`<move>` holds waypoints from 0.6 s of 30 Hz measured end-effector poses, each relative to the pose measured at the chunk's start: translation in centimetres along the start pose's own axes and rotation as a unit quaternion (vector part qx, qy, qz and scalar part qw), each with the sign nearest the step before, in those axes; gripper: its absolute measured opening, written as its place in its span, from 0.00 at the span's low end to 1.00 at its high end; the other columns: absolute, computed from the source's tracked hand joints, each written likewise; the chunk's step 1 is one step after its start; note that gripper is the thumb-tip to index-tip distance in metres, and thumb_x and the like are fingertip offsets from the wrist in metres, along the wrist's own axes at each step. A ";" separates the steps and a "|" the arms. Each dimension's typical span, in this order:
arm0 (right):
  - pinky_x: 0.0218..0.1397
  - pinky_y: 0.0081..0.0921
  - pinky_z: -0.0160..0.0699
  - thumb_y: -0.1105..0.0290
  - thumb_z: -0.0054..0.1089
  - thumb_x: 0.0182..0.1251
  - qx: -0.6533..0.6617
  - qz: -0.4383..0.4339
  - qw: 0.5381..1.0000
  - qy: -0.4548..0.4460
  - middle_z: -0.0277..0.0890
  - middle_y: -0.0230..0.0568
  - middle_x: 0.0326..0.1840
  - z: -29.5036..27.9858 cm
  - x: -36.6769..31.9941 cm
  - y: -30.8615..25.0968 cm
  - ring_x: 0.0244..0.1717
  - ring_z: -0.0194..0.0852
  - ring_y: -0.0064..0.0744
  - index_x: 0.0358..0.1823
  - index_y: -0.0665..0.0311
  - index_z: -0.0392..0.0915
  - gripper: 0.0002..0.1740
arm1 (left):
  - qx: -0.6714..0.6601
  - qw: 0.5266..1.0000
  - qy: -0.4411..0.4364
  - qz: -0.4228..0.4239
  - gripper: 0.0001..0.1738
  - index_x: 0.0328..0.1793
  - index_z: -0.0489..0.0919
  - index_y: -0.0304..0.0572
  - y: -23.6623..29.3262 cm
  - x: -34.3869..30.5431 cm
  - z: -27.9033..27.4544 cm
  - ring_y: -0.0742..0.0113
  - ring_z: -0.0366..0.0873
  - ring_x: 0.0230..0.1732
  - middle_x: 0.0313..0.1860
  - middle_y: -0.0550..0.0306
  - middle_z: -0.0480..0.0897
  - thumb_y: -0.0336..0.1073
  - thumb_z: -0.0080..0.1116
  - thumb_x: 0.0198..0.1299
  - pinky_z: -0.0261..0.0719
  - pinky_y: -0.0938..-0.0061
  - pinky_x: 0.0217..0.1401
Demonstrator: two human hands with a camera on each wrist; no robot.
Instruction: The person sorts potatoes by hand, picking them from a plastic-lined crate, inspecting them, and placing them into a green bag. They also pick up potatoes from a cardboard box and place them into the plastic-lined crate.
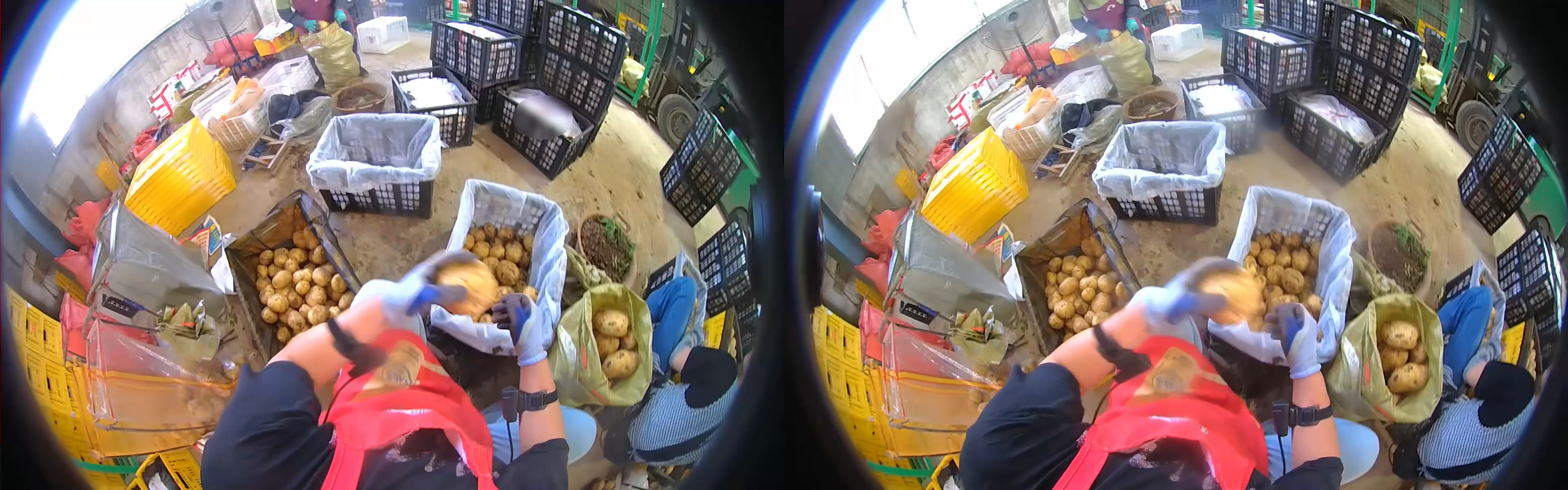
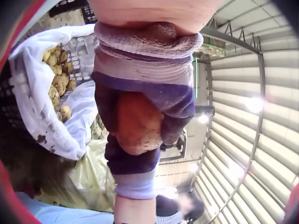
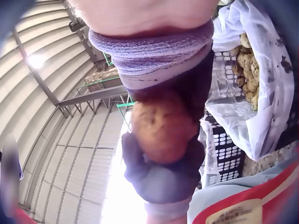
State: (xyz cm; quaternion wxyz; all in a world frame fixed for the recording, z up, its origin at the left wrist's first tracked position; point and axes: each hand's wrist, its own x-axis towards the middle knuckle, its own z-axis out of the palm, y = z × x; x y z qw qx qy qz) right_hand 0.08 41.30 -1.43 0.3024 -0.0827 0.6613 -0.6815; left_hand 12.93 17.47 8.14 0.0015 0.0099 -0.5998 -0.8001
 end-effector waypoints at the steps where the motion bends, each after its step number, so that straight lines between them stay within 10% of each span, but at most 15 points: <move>1: 0.36 0.22 0.77 0.61 0.58 0.72 -0.045 -0.026 0.998 -0.018 0.82 0.40 0.38 -0.2 2.5 0.9 0.31 0.78 0.24 0.51 0.66 0.77 0.16 | -0.017 0.997 0.069 0.011 0.38 0.73 0.66 0.49 1.3 -0.8 -2.3 0.62 0.76 0.61 0.65 0.56 0.73 0.38 0.70 0.58 0.78 0.67 0.62; 7: 0.69 0.43 0.69 0.53 0.68 0.57 -0.505 0.010 0.861 0.058 0.67 0.59 0.69 -5.4 17.2 8.0 0.67 0.68 0.62 0.68 0.62 0.67 0.40 | -0.146 0.900 0.407 0.052 0.33 0.67 0.69 0.54 -4.1 -6.8 -22.9 0.59 0.79 0.53 0.58 0.54 0.76 0.42 0.70 0.57 0.84 0.56 0.49; 15: 0.72 0.43 0.67 0.42 0.66 0.59 -0.653 0.208 0.728 -0.006 0.58 0.58 0.76 -4.8 23.3 8.0 0.74 0.61 0.53 0.80 0.58 0.47 0.55 | -0.241 0.626 0.741 -0.010 0.30 0.63 0.70 0.67 -18.0 -19.2 -34.3 0.57 0.79 0.50 0.55 0.59 0.77 0.42 0.72 0.55 0.83 0.62 0.38; 18: 0.71 0.44 0.69 0.42 0.66 0.59 -0.654 0.217 0.725 -0.005 0.56 0.59 0.77 -6.1 25.3 9.8 0.71 0.65 0.55 0.81 0.59 0.42 0.58 | -0.316 0.596 0.737 0.043 0.32 0.66 0.67 0.69 -21.8 -20.6 -37.4 0.53 0.79 0.48 0.59 0.59 0.75 0.46 0.69 0.57 0.83 0.65 0.36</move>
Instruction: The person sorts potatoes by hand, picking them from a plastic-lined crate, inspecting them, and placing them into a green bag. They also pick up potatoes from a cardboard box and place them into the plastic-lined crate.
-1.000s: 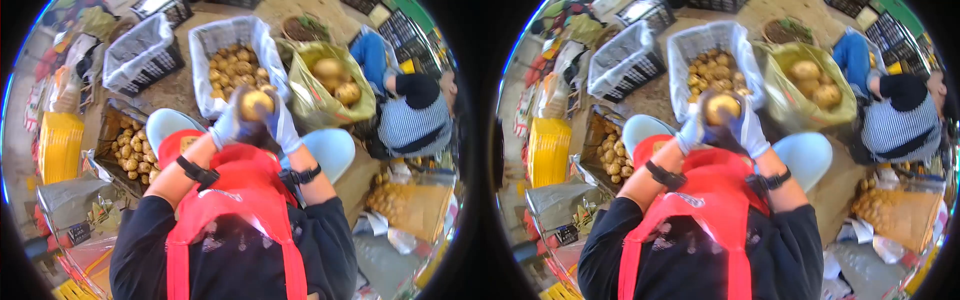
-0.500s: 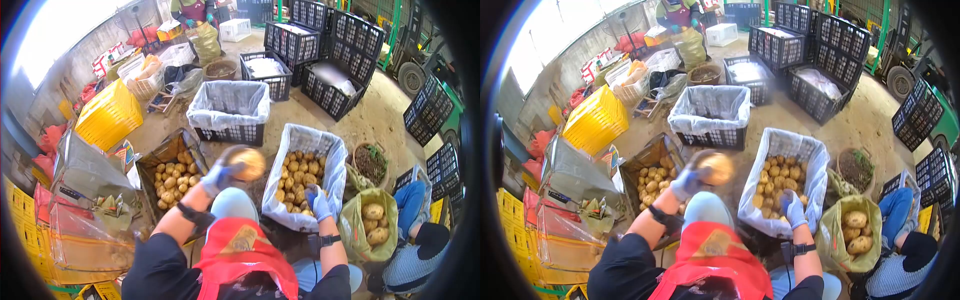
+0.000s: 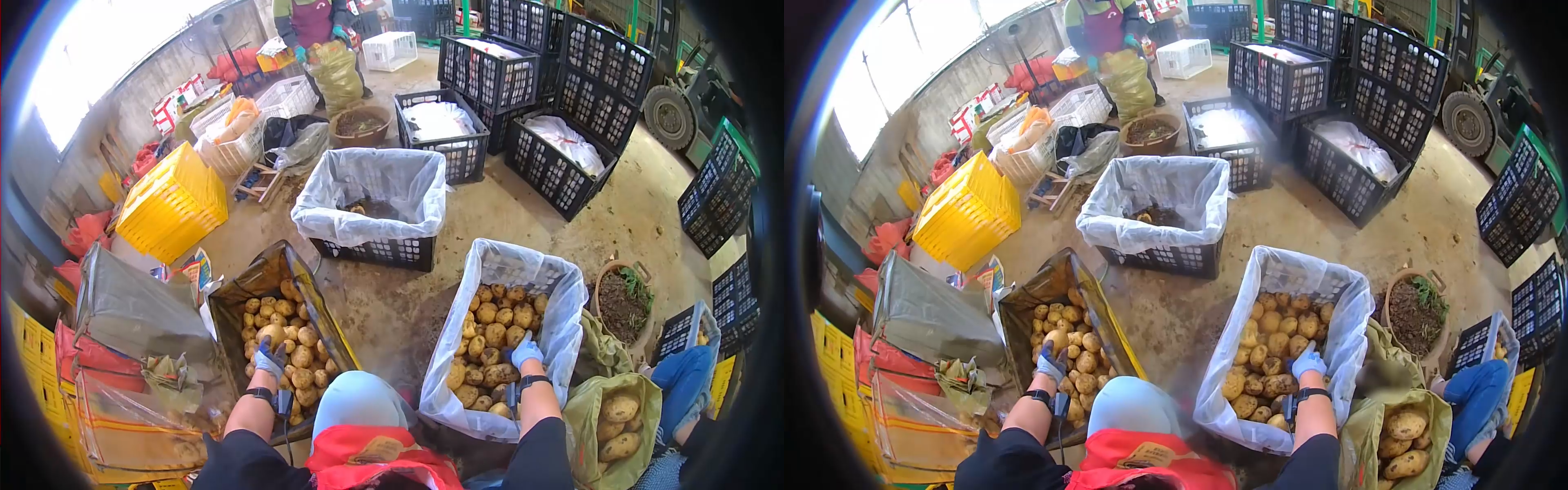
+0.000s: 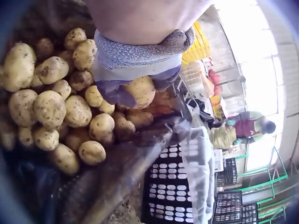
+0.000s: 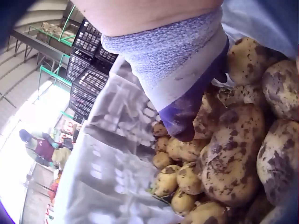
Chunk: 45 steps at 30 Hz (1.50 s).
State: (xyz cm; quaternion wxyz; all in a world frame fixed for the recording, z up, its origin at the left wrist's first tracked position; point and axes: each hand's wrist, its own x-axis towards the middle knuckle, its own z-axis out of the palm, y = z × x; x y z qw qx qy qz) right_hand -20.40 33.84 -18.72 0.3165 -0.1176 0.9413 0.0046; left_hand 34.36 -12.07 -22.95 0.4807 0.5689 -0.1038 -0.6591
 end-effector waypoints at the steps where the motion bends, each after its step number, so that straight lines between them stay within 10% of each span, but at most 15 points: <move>1: 0.70 0.44 0.69 0.43 0.66 0.59 0.020 0.001 1.000 0.018 0.57 0.59 0.76 0.4 1.4 0.4 0.71 0.65 0.55 0.81 0.59 0.43 0.57 | 0.024 0.995 -0.039 -0.091 0.36 0.71 0.62 0.68 0.6 0.3 0.1 0.50 0.79 0.47 0.63 0.59 0.72 0.48 0.67 0.59 0.83 0.63 0.36; 5: 0.69 0.44 0.70 0.45 0.67 0.59 0.056 -0.042 0.997 0.043 0.58 0.62 0.75 0.7 2.5 0.5 0.69 0.67 0.58 0.79 0.61 0.47 0.54 | 0.165 0.983 -0.072 0.031 0.32 0.70 0.65 0.64 -0.4 -6.8 5.6 0.51 0.79 0.48 0.63 0.57 0.74 0.49 0.63 0.61 0.80 0.60 0.42; 10: 0.65 0.40 0.73 0.49 0.65 0.62 0.256 -0.073 0.962 0.065 0.66 0.59 0.68 0.7 -0.1 -0.5 0.66 0.70 0.55 0.75 0.64 0.54 0.46 | 0.153 0.931 -0.332 -0.024 0.21 0.66 0.70 0.60 0.3 -15.0 12.7 0.58 0.80 0.48 0.59 0.59 0.79 0.46 0.56 0.68 0.80 0.65 0.46; 12: 0.56 0.41 0.81 0.54 0.63 0.65 0.472 -0.144 0.863 0.106 0.74 0.54 0.59 3.3 1.3 -0.1 0.61 0.75 0.50 0.71 0.64 0.60 0.38 | 0.260 0.853 -0.447 0.076 0.23 0.70 0.69 0.58 1.0 -22.6 16.8 0.59 0.80 0.49 0.61 0.59 0.78 0.43 0.53 0.70 0.81 0.67 0.50; 13: 0.38 0.39 0.85 0.51 0.62 0.66 0.684 -0.085 0.725 -0.011 0.77 0.46 0.50 1.2 -3.0 -1.3 0.47 0.81 0.44 0.64 0.63 0.66 0.32 | 0.239 0.856 -0.457 0.039 0.23 0.71 0.67 0.55 1.0 -25.9 18.7 0.59 0.81 0.49 0.62 0.56 0.78 0.40 0.53 0.71 0.81 0.67 0.50; 16: 0.25 0.33 0.83 0.49 0.58 0.69 0.776 -0.133 0.589 -0.180 0.78 0.42 0.36 -2.4 -12.1 -0.9 0.22 0.79 0.38 0.62 0.59 0.69 0.28 | 0.242 0.777 -0.581 -0.009 0.28 0.75 0.64 0.51 -1.3 -33.1 21.7 0.59 0.81 0.50 0.63 0.51 0.77 0.37 0.54 0.71 0.81 0.66 0.51; 18: 0.30 0.33 0.85 0.52 0.59 0.69 0.759 -0.214 0.599 -0.139 0.78 0.44 0.41 -3.7 -18.6 -0.2 0.30 0.81 0.39 0.62 0.61 0.69 0.27 | 0.265 0.737 -0.606 -0.138 0.32 0.77 0.62 0.53 -4.8 -37.2 21.2 0.59 0.80 0.54 0.65 0.49 0.76 0.42 0.55 0.68 0.81 0.66 0.51; 22: 0.51 0.32 0.83 0.62 0.62 0.68 0.627 -0.381 0.674 0.085 0.76 0.49 0.55 -2.8 -27.1 1.0 0.51 0.80 0.40 0.63 0.65 0.69 0.26 | 0.538 0.541 -0.633 -0.128 0.42 0.81 0.50 0.54 -9.6 -46.2 16.5 0.62 0.79 0.48 0.60 0.52 0.76 0.55 0.56 0.68 0.80 0.69 0.47; 24: 0.68 0.31 0.69 0.68 0.60 0.70 0.438 -0.419 0.767 0.212 0.73 0.49 0.61 -1.1 -29.0 2.6 0.61 0.72 0.38 0.66 0.69 0.67 0.26 | 0.474 0.591 -0.601 -0.255 0.41 0.76 0.59 0.48 -9.4 -50.6 14.9 0.66 0.81 0.41 0.54 0.53 0.79 0.59 0.60 0.65 0.84 0.70 0.42; 28: 0.65 0.30 0.71 0.63 0.52 0.76 0.516 -0.317 0.765 0.220 0.75 0.48 0.59 1.7 -30.5 6.3 0.60 0.73 0.36 0.60 0.70 0.73 0.19 | 0.411 0.590 -0.639 -0.273 0.37 0.71 0.64 0.51 -14.9 -49.3 11.5 0.71 0.81 0.39 0.46 0.58 0.81 0.61 0.60 0.64 0.83 0.72 0.38; 33: 0.64 0.29 0.72 0.60 0.46 0.80 0.604 -0.307 0.729 0.095 0.73 0.41 0.59 6.3 -29.0 7.5 0.58 0.71 0.31 0.64 0.70 0.70 0.22 | 0.314 0.627 -0.694 -0.163 0.35 0.76 0.61 0.51 -17.0 -49.0 8.8 0.64 0.82 0.32 0.46 0.51 0.83 0.57 0.53 0.70 0.81 0.73 0.30; 36: 0.59 0.27 0.77 0.65 0.57 0.75 0.795 -0.247 0.555 -0.005 0.73 0.40 0.59 4.0 -32.0 5.3 0.56 0.72 0.30 0.65 0.66 0.69 0.22 | 0.255 0.637 -0.652 -0.322 0.29 0.75 0.64 0.50 -16.1 -48.8 10.0 0.59 0.84 0.36 0.50 0.50 0.82 0.54 0.46 0.73 0.84 0.68 0.32; 38: 0.54 0.26 0.79 0.66 0.59 0.73 0.707 -0.281 0.639 0.118 0.76 0.40 0.53 3.1 -33.1 5.0 0.50 0.76 0.30 0.62 0.68 0.71 0.20 | 0.290 0.661 -0.615 -0.317 0.25 0.71 0.67 0.52 -14.1 -51.3 10.6 0.59 0.85 0.41 0.55 0.52 0.80 0.53 0.44 0.74 0.87 0.67 0.39; 42: 0.51 0.23 0.80 0.65 0.54 0.76 0.808 -0.274 0.519 0.052 0.77 0.36 0.51 1.7 -36.0 5.1 0.49 0.76 0.24 0.60 0.67 0.74 0.17 | 0.338 0.607 -0.672 -0.258 0.28 0.75 0.64 0.48 -14.5 -48.8 9.8 0.64 0.85 0.45 0.58 0.49 0.78 0.43 0.55 0.72 0.87 0.68 0.48; 45: 0.49 0.24 0.82 0.61 0.53 0.76 0.781 -0.228 0.579 0.052 0.76 0.38 0.52 2.0 -35.8 5.1 0.51 0.77 0.26 0.62 0.65 0.73 0.20 | 0.318 0.613 -0.696 -0.198 0.34 0.76 0.61 0.45 -14.8 -49.6 9.5 0.63 0.81 0.54 0.61 0.51 0.75 0.26 0.60 0.65 0.85 0.67 0.54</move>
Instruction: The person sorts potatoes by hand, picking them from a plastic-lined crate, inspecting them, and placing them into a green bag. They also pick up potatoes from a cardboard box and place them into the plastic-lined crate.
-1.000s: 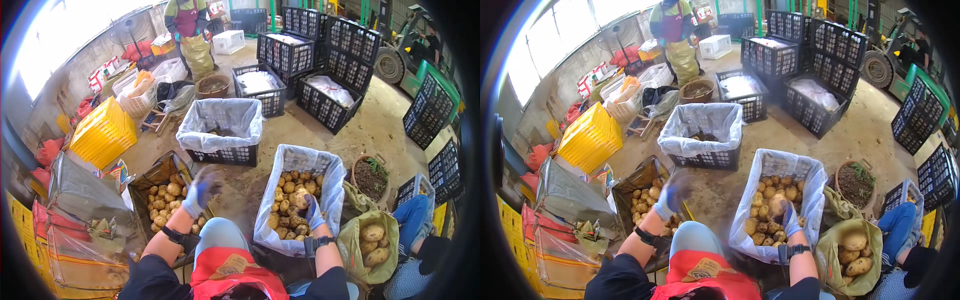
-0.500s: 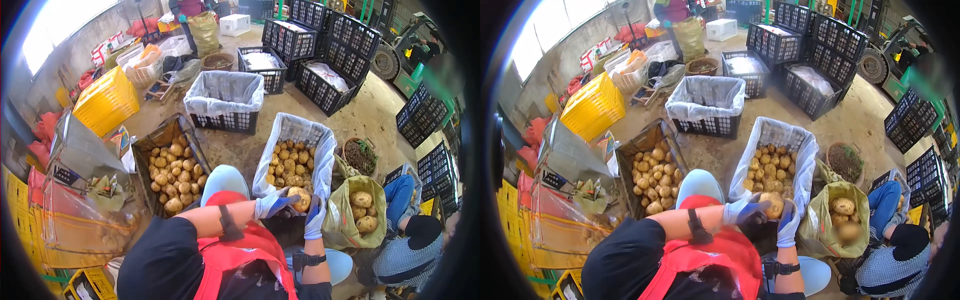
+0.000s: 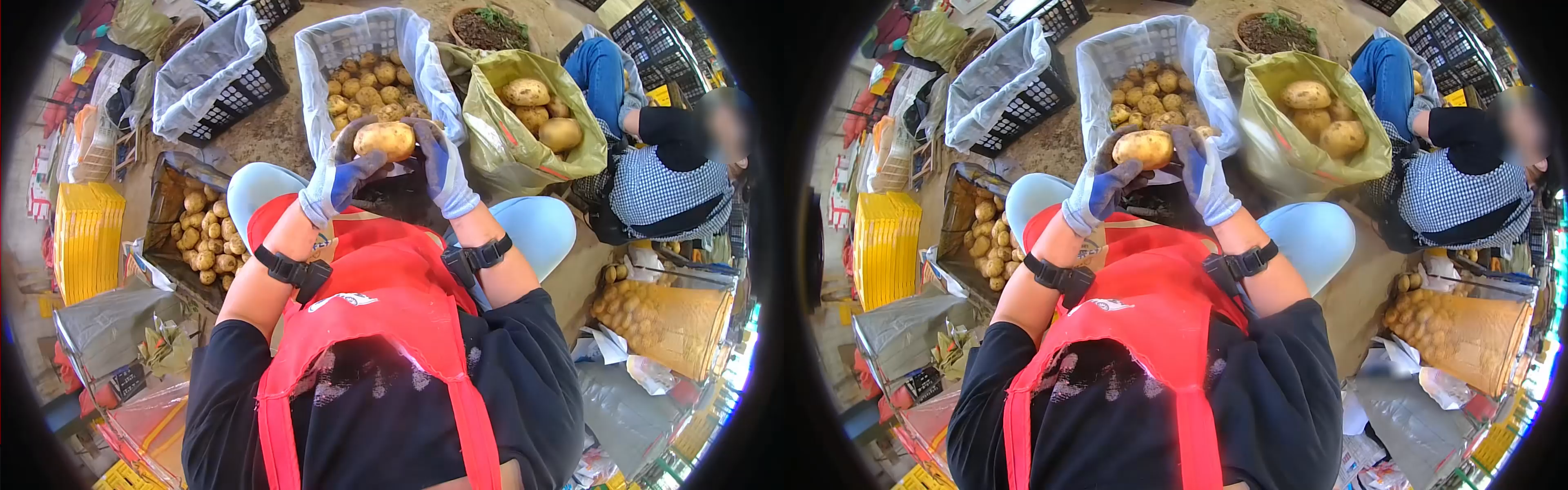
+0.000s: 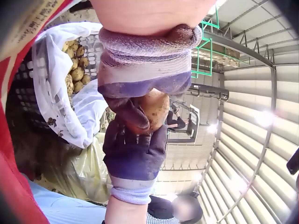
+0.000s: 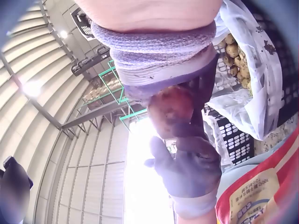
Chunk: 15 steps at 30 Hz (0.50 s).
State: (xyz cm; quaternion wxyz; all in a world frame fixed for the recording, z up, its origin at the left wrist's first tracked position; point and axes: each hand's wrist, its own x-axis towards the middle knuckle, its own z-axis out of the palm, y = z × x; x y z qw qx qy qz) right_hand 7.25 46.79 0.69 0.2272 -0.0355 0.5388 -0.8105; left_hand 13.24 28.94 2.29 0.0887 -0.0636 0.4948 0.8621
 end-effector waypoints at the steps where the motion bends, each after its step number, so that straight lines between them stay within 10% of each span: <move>1: 0.52 0.24 0.81 0.62 0.55 0.76 -0.059 -0.005 0.998 -0.001 0.77 0.39 0.52 -0.3 0.5 0.5 0.51 0.76 0.26 0.62 0.67 0.72 0.21 | 0.012 0.999 -0.007 0.037 0.36 0.76 0.60 0.43 0.0 0.1 0.4 0.62 0.80 0.56 0.61 0.50 0.75 0.24 0.60 0.63 0.85 0.66 0.55; 6: 0.49 0.25 0.79 0.63 0.57 0.74 -0.201 -0.145 0.969 0.005 0.80 0.39 0.44 1.3 0.3 0.2 0.43 0.78 0.26 0.57 0.71 0.76 0.19 | 0.179 0.981 -0.007 0.080 0.35 0.73 0.65 0.40 -0.4 0.7 0.2 0.64 0.75 0.62 0.63 0.52 0.74 0.28 0.66 0.61 0.76 0.71 0.65; 9: 0.46 0.21 0.79 0.64 0.56 0.73 -0.258 -0.170 0.951 0.007 0.81 0.35 0.42 0.7 1.7 1.3 0.44 0.79 0.23 0.57 0.69 0.76 0.18 | 0.065 0.997 0.028 0.026 0.29 0.70 0.68 0.39 -0.6 1.4 -1.7 0.66 0.77 0.58 0.59 0.52 0.77 0.35 0.64 0.64 0.78 0.72 0.61; 10: 0.45 0.21 0.78 0.65 0.57 0.73 -0.136 -0.009 0.991 -0.004 0.81 0.35 0.40 1.6 1.4 -0.1 0.43 0.79 0.23 0.57 0.70 0.76 0.18 | 0.027 0.998 0.040 -0.028 0.24 0.68 0.70 0.39 2.4 0.6 -2.0 0.67 0.78 0.56 0.56 0.51 0.79 0.39 0.57 0.70 0.80 0.72 0.57; 15: 0.41 0.19 0.76 0.67 0.59 0.71 -0.319 0.035 0.946 -0.038 0.81 0.36 0.42 -1.5 10.2 3.5 0.39 0.74 0.19 0.59 0.71 0.74 0.20 | 0.138 0.935 0.224 0.238 0.24 0.67 0.71 0.36 9.4 -2.5 -16.1 0.61 0.82 0.53 0.57 0.49 0.80 0.45 0.46 0.73 0.84 0.73 0.48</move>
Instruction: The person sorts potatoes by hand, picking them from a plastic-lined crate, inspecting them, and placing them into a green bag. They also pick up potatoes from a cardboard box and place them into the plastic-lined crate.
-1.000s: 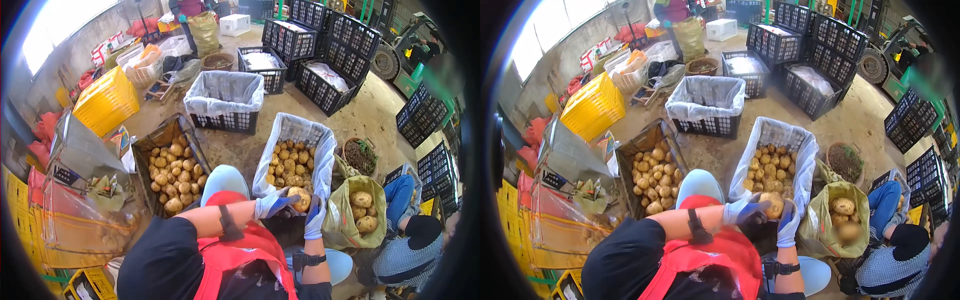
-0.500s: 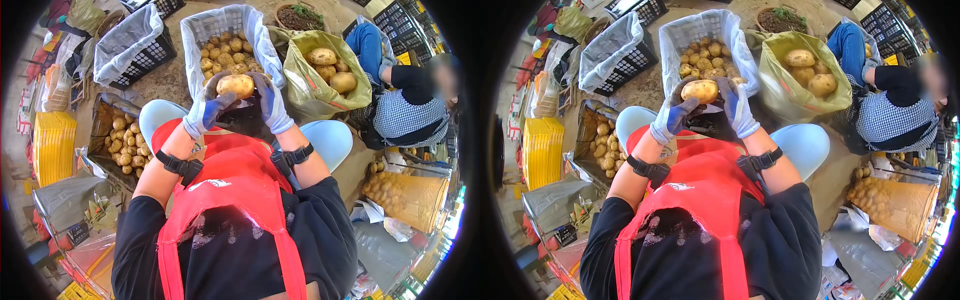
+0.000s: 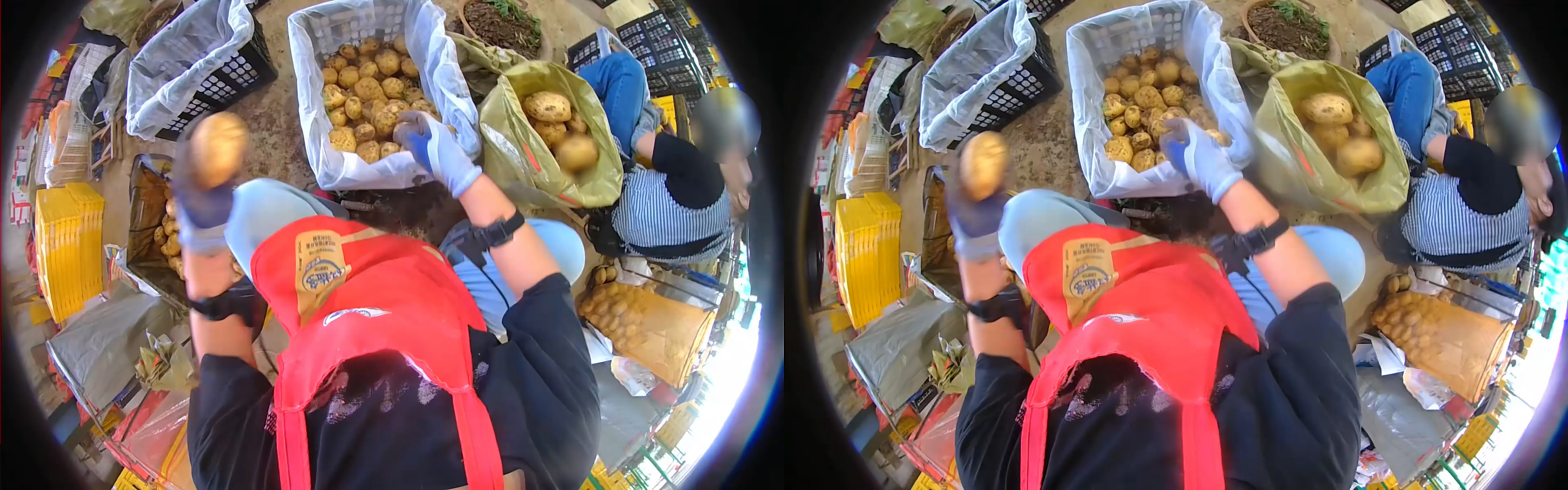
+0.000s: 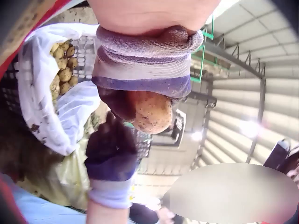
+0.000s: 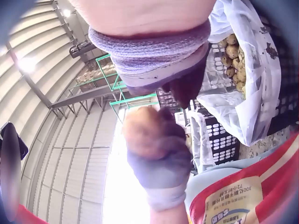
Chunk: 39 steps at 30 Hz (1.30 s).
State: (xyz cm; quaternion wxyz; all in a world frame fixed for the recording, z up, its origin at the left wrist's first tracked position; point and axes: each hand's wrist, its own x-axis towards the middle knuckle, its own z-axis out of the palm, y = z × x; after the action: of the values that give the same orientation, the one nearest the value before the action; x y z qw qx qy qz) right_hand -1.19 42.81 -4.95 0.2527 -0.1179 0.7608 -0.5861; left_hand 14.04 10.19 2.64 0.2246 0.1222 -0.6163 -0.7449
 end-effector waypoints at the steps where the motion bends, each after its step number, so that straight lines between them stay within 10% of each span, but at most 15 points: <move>1: 0.42 0.21 0.76 0.66 0.61 0.69 -0.035 0.040 0.999 -0.001 0.81 0.37 0.43 -0.6 3.0 0.8 0.39 0.74 0.21 0.60 0.70 0.74 0.22 | 0.017 0.999 0.048 0.000 0.24 0.67 0.71 0.36 0.2 1.3 -3.7 0.60 0.82 0.54 0.58 0.47 0.80 0.44 0.48 0.72 0.84 0.72 0.50; 3: 0.45 0.24 0.78 0.63 0.63 0.67 -0.147 0.071 0.987 0.009 0.82 0.42 0.45 -1.4 10.5 4.9 0.41 0.77 0.27 0.61 0.70 0.73 0.25 | 0.323 0.937 0.113 0.072 0.26 0.66 0.71 0.33 -1.6 1.1 -11.4 0.54 0.81 0.54 0.57 0.44 0.80 0.40 0.59 0.65 0.83 0.66 0.54; 4: 0.46 0.27 0.79 0.60 0.63 0.66 -0.224 0.059 0.972 0.021 0.82 0.45 0.46 -1.7 14.7 7.9 0.42 0.79 0.31 0.61 0.70 0.72 0.27 | 0.600 0.780 0.116 0.134 0.30 0.65 0.71 0.31 -4.3 0.0 -15.9 0.51 0.81 0.54 0.57 0.42 0.81 0.39 0.66 0.60 0.82 0.63 0.56; 8: 0.52 0.37 0.80 0.51 0.59 0.65 -0.460 0.060 0.886 -0.007 0.81 0.55 0.54 0.6 23.9 8.0 0.51 0.82 0.51 0.60 0.66 0.76 0.29 | 0.702 0.679 0.130 -0.169 0.38 0.61 0.73 0.30 -12.0 -7.8 -29.3 0.43 0.80 0.55 0.55 0.35 0.80 0.48 0.73 0.50 0.79 0.59 0.58; 9: 0.55 0.38 0.80 0.52 0.57 0.66 -0.480 0.072 0.870 -0.083 0.80 0.54 0.57 1.8 26.0 8.5 0.54 0.80 0.54 0.58 0.64 0.78 0.27 | 0.734 0.587 0.183 -0.287 0.37 0.62 0.74 0.32 -11.7 -8.4 -28.0 0.44 0.80 0.56 0.57 0.36 0.81 0.50 0.72 0.52 0.80 0.61 0.58; 11: 0.59 0.41 0.79 0.55 0.52 0.67 -0.573 0.058 0.807 -0.129 0.79 0.46 0.61 4.9 30.7 13.6 0.59 0.78 0.52 0.52 0.58 0.84 0.21 | 0.577 0.731 0.195 -0.309 0.31 0.68 0.72 0.41 -12.7 -10.4 -30.2 0.51 0.74 0.66 0.67 0.47 0.76 0.49 0.60 0.63 0.73 0.57 0.65; 13: 0.60 0.48 0.77 0.54 0.47 0.69 -0.595 0.147 0.785 -0.093 0.78 0.50 0.61 6.9 27.9 6.1 0.59 0.79 0.49 0.56 0.57 0.81 0.23 | 0.234 0.837 0.406 -0.283 0.31 0.71 0.69 0.45 -15.1 -10.1 -31.1 0.52 0.72 0.66 0.68 0.50 0.74 0.49 0.57 0.65 0.71 0.58 0.66; 17: 0.61 0.48 0.76 0.52 0.52 0.67 -0.559 0.135 0.816 -0.063 0.80 0.53 0.58 8.1 31.9 12.8 0.60 0.78 0.54 0.62 0.60 0.74 0.27 | -0.065 0.839 0.505 -0.193 0.30 0.76 0.64 0.55 -14.6 -5.0 -27.9 0.54 0.69 0.66 0.70 0.56 0.70 0.50 0.50 0.69 0.66 0.59 0.69; 24: 0.60 0.42 0.78 0.39 0.65 0.58 -0.418 0.126 0.900 0.010 0.77 0.58 0.60 2.2 22.6 2.6 0.59 0.79 0.50 0.62 0.67 0.72 0.42 | -0.072 0.947 0.294 -0.107 0.28 0.75 0.65 0.55 -3.9 2.9 -14.7 0.70 0.75 0.47 0.63 0.61 0.77 0.45 0.49 0.70 0.75 0.76 0.45; 26: 0.48 0.33 0.80 0.43 0.73 0.55 -0.112 0.124 0.986 0.015 0.81 0.49 0.52 0.2 19.8 2.8 0.48 0.82 0.41 0.54 0.67 0.77 0.37 | -0.052 0.968 0.236 -0.062 0.27 0.74 0.66 0.51 -2.6 4.8 -10.6 0.71 0.77 0.40 0.60 0.59 0.79 0.44 0.48 0.70 0.75 0.81 0.37; 29: 0.48 0.26 0.79 0.58 0.70 0.64 0.244 0.110 0.963 -0.030 0.77 0.39 0.53 -1.8 11.0 -1.6 0.48 0.78 0.30 0.63 0.65 0.71 0.31 | -0.010 0.991 0.091 -0.101 0.28 0.72 0.68 0.47 3.6 4.8 -0.1 0.64 0.81 0.37 0.61 0.52 0.80 0.50 0.43 0.72 0.79 0.74 0.35; 30: 0.51 0.27 0.80 0.61 0.70 0.65 0.254 0.013 0.964 -0.076 0.76 0.39 0.55 -2.3 8.8 -0.9 0.50 0.77 0.29 0.64 0.67 0.70 0.30 | -0.082 0.985 0.065 -0.140 0.23 0.69 0.71 0.52 4.0 3.7 3.6 0.63 0.83 0.34 0.47 0.55 0.83 0.46 0.52 0.70 0.78 0.72 0.28; 32: 0.56 0.27 0.79 0.65 0.72 0.61 0.244 -0.060 0.966 -0.063 0.75 0.40 0.56 -2.2 1.4 -4.9 0.53 0.76 0.29 0.65 0.67 0.69 0.33 | 0.020 0.948 -0.078 -0.309 0.29 0.74 0.63 0.56 -0.6 2.7 7.8 0.59 0.84 0.37 0.57 0.54 0.78 0.45 0.56 0.69 0.80 0.68 0.30; 37: 0.64 0.28 0.73 0.70 0.78 0.53 -0.008 -0.252 0.968 0.009 0.74 0.41 0.57 -1.0 -10.2 -5.3 0.59 0.71 0.30 0.65 0.70 0.69 0.38 | -0.191 0.897 -0.175 -0.358 0.25 0.69 0.66 0.55 -0.3 -6.0 15.6 0.67 0.83 0.37 0.50 0.58 0.80 0.48 0.58 0.69 0.83 0.76 0.35; 39: 0.61 0.29 0.74 0.64 0.68 0.65 0.147 -0.129 0.981 0.019 0.76 0.40 0.56 -0.6 -12.8 -4.8 0.58 0.73 0.31 0.62 0.70 0.72 0.28 | -0.089 0.921 -0.133 -0.356 0.26 0.67 0.67 0.52 -1.4 -8.0 16.5 0.73 0.82 0.37 0.48 0.58 0.81 0.46 0.62 0.67 0.82 0.81 0.34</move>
State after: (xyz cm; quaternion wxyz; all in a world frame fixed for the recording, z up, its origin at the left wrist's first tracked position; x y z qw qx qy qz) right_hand 8.76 48.03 2.92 0.1748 -0.1653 0.6497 -0.7211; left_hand 13.24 28.49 4.01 -0.1294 0.2127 -0.4874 -0.8369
